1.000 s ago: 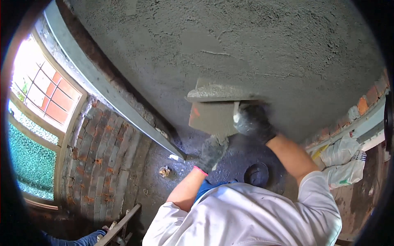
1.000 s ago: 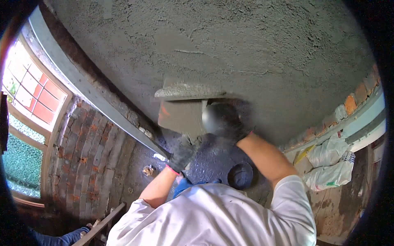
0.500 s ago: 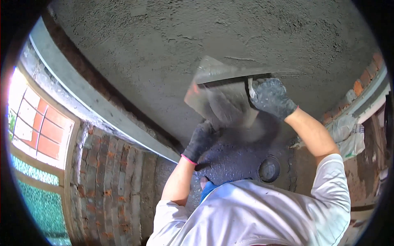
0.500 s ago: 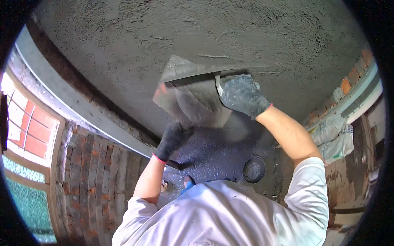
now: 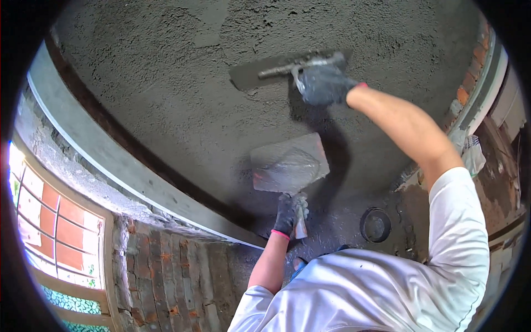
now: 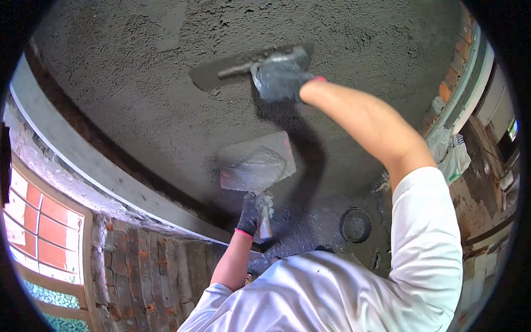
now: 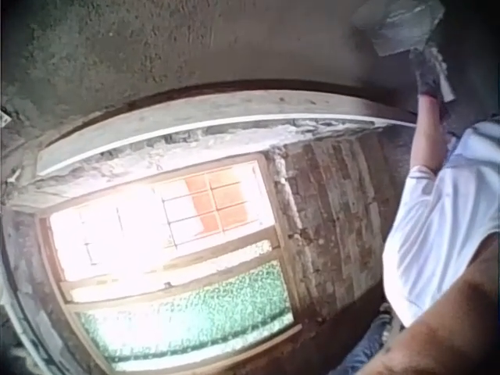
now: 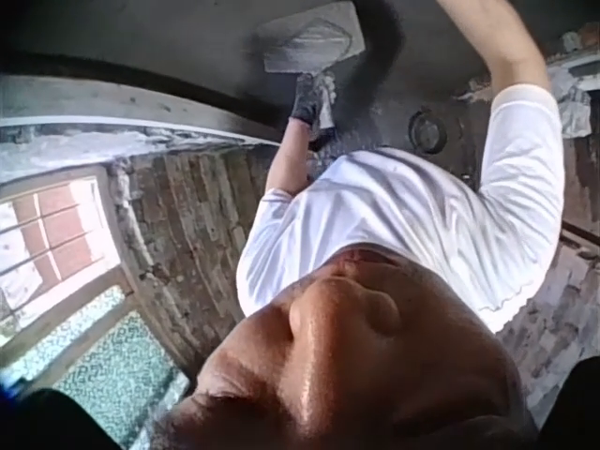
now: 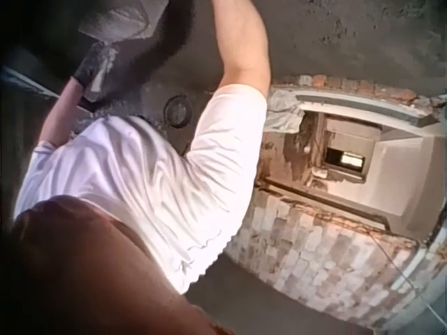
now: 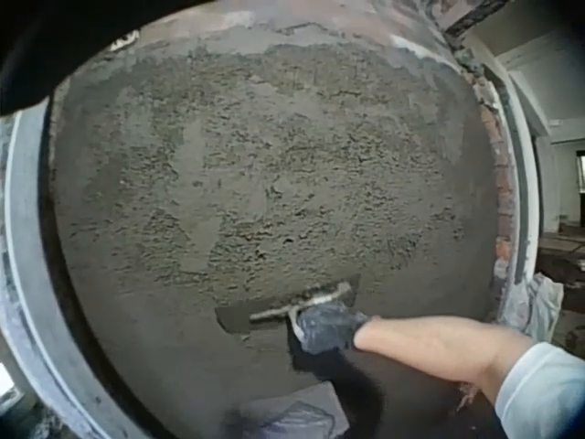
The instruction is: Applying and smoothing plaster on a brick wall using a trowel and hawk.
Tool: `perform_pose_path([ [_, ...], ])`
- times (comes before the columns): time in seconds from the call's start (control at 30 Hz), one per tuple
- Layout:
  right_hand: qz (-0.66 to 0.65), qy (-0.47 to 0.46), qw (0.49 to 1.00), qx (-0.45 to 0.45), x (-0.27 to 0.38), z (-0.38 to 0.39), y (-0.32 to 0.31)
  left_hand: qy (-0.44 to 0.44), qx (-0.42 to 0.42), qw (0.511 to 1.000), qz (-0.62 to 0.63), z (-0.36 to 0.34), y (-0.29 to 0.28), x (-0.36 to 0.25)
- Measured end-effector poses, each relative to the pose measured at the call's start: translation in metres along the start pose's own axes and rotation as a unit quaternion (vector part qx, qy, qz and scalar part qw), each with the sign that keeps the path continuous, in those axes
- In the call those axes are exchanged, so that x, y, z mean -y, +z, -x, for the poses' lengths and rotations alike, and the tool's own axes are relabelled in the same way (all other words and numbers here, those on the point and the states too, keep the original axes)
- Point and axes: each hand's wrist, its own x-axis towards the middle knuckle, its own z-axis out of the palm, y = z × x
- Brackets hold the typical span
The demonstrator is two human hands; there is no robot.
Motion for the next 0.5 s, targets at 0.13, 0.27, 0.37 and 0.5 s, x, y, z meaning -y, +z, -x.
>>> perform_pose_path([
  [0.13, 0.013, 0.045, 0.996, -0.082, -0.032, -0.013, -0.036, 0.028, -0.028, 0.999, -0.035, -0.008, -0.010, -0.010],
  [0.27, -0.093, 0.179, 0.972, -0.122, -0.043, 0.006, -0.032, 0.007, -0.044, 0.999, -0.014, -0.001, -0.020, -0.011],
  [0.37, 0.083, 0.166, 0.983, -0.012, -0.014, 0.033, -0.005, 0.013, -0.047, 0.998, -0.033, 0.007, -0.026, -0.009],
  [0.5, -0.008, 0.063, 0.992, 0.108, 0.051, 0.061, 0.040, 0.015, -0.034, 0.999, -0.025, 0.005, -0.026, -0.005],
])
